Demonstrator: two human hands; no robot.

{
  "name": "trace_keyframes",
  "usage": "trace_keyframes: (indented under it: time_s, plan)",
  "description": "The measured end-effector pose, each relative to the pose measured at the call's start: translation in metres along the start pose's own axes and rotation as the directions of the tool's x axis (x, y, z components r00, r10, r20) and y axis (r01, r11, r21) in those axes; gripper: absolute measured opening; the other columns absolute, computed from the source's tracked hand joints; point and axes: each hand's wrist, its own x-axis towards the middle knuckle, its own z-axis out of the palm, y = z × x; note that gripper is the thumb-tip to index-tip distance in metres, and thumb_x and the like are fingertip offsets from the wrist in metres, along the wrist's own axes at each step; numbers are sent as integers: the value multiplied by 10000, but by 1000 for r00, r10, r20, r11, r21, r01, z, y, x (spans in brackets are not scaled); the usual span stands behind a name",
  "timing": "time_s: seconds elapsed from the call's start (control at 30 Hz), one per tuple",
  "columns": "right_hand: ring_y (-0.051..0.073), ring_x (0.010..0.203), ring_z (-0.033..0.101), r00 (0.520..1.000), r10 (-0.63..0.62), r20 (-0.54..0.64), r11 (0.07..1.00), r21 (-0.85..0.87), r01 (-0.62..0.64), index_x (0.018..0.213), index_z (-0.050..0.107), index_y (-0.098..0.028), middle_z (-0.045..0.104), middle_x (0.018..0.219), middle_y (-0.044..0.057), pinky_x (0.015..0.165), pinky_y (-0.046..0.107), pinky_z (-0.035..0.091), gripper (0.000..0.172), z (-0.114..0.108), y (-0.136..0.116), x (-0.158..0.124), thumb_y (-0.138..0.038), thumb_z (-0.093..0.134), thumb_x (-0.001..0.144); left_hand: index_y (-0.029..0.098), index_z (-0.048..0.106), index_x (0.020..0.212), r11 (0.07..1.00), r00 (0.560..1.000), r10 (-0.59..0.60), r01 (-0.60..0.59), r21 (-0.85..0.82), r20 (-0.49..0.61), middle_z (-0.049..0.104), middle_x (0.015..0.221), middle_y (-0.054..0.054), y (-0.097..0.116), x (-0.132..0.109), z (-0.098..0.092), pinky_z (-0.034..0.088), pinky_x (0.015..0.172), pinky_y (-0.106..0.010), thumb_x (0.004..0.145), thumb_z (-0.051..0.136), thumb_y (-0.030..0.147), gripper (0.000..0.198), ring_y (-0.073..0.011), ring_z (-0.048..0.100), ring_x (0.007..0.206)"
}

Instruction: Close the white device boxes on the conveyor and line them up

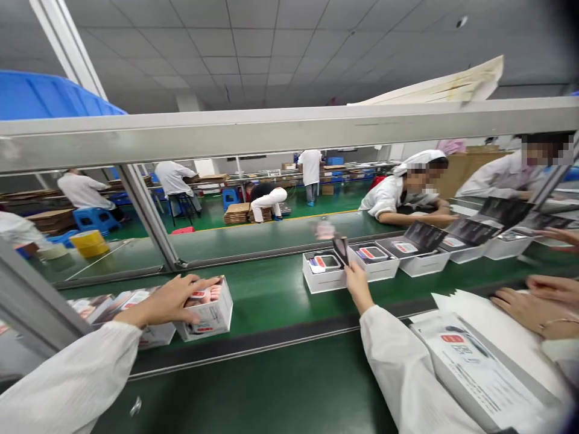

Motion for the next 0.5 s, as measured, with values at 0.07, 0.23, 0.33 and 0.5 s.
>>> trace_keyframes:
  time_s: [0.07, 0.23, 0.33, 0.5]
  plan:
    - [261, 1239, 529, 996, -10, 93, 999, -32, 13, 1277, 640, -200, 613, 1323, 84, 1108, 454, 331, 523, -1, -7, -17, -357, 456, 814, 392, 299, 1513, 1000, 999, -23, 23, 8, -42, 458, 1436, -131, 1, 1, -3, 358, 1001, -551, 755, 643, 693, 885, -457, 426, 1277]
    - [276, 1351, 424, 978, -8, 209, 989, -141, 39, 1245, 664, -274, 537, 1413, 50, 1141, 476, 276, 452, 4, -21, -47, -418, 480, 858, 320, 200, 1552, 987, 939, 37, -87, -132, -343, 163, 1614, -117, 69, 47, 3, 184, 1124, -609, 843, 598, 652, 878, -421, 107, 1463]
    - [274, 1263, 513, 971, 2, 239, 991, -130, 29, 1270, 635, -276, 582, 1359, 54, 1092, 463, 348, 483, 11, -26, -55, -511, 465, 885, 247, 240, 1546, 902, 939, 117, -237, -362, -323, 189, 1607, -127, 129, 105, 27, 147, 1165, -558, 853, 642, 533, 850, -365, 114, 1476]
    - [273, 1117, 601, 966, 11, 259, 996, -92, 14, 1280, 611, -266, 637, 1273, 63, 1011, 444, 422, 519, 19, -30, -61, -565, 473, 879, 154, 169, 1555, 792, 950, 26, -209, -574, -311, 301, 1553, -194, 189, 179, 87, 275, 1151, -499, 789, 653, 217, 908, -348, 315, 1419]
